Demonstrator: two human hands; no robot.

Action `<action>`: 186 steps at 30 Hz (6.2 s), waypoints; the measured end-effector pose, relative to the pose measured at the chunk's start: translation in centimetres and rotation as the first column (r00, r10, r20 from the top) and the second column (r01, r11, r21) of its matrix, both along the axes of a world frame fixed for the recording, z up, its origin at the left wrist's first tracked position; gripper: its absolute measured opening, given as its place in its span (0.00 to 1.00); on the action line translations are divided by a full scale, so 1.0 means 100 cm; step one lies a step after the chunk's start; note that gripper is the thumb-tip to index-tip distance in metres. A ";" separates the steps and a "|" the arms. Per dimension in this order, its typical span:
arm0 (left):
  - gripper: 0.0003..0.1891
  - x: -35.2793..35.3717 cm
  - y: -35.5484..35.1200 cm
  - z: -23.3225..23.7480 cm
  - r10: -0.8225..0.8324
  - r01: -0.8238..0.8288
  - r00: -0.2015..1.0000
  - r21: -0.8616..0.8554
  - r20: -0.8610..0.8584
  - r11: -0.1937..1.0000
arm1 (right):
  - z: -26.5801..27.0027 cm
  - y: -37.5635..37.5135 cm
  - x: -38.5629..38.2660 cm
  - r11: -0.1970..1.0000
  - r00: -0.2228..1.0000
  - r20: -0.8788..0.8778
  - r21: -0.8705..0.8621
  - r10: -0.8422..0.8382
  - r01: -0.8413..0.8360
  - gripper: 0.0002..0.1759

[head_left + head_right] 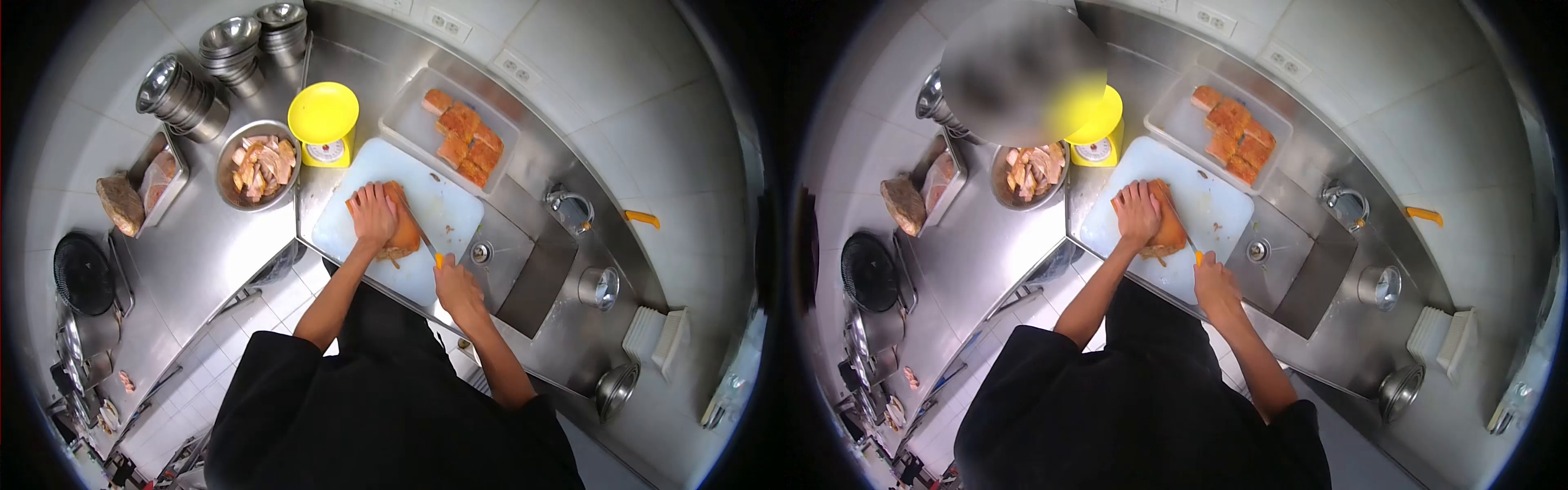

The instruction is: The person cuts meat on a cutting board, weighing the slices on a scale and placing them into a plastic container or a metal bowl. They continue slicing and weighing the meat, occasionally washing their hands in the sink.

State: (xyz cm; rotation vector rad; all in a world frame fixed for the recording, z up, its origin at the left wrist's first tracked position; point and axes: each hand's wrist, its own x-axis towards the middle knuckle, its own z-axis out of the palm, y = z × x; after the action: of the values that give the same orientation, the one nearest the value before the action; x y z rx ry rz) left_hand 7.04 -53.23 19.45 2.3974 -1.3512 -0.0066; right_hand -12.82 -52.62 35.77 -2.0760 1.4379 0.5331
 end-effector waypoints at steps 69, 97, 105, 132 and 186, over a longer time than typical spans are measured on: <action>0.13 0.048 -0.008 -0.009 -0.042 0.001 0.984 -0.227 -0.172 0.974 | -0.144 -0.083 0.001 0.987 0.916 0.401 0.146 0.007 -0.071 0.19; 0.47 0.032 0.055 0.035 -0.531 0.535 0.843 0.034 -0.084 0.844 | -0.105 -0.053 -0.074 0.948 0.978 0.171 -0.311 0.122 -0.064 0.20; 0.65 0.019 0.067 0.039 -0.608 0.563 0.794 0.389 -0.008 0.729 | -0.153 -0.070 -0.041 0.890 0.863 0.493 -0.434 0.107 0.137 0.17; 0.28 0.021 0.010 0.001 -0.055 0.055 0.997 -0.005 -0.046 0.998 | -0.102 -0.010 -0.012 1.000 0.973 0.232 -0.029 -0.005 0.012 0.24; 0.34 0.072 0.085 -0.009 -0.250 -0.307 0.309 -0.345 -0.918 0.887 | -0.131 -0.117 0.086 0.764 0.833 0.431 0.645 -0.346 -0.016 0.31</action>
State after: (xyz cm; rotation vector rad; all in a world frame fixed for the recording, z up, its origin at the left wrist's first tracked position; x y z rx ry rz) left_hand 14.20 -44.71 18.50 1.4232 -0.5563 -0.8825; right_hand -4.21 -64.35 22.66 -1.3706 0.9259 0.2675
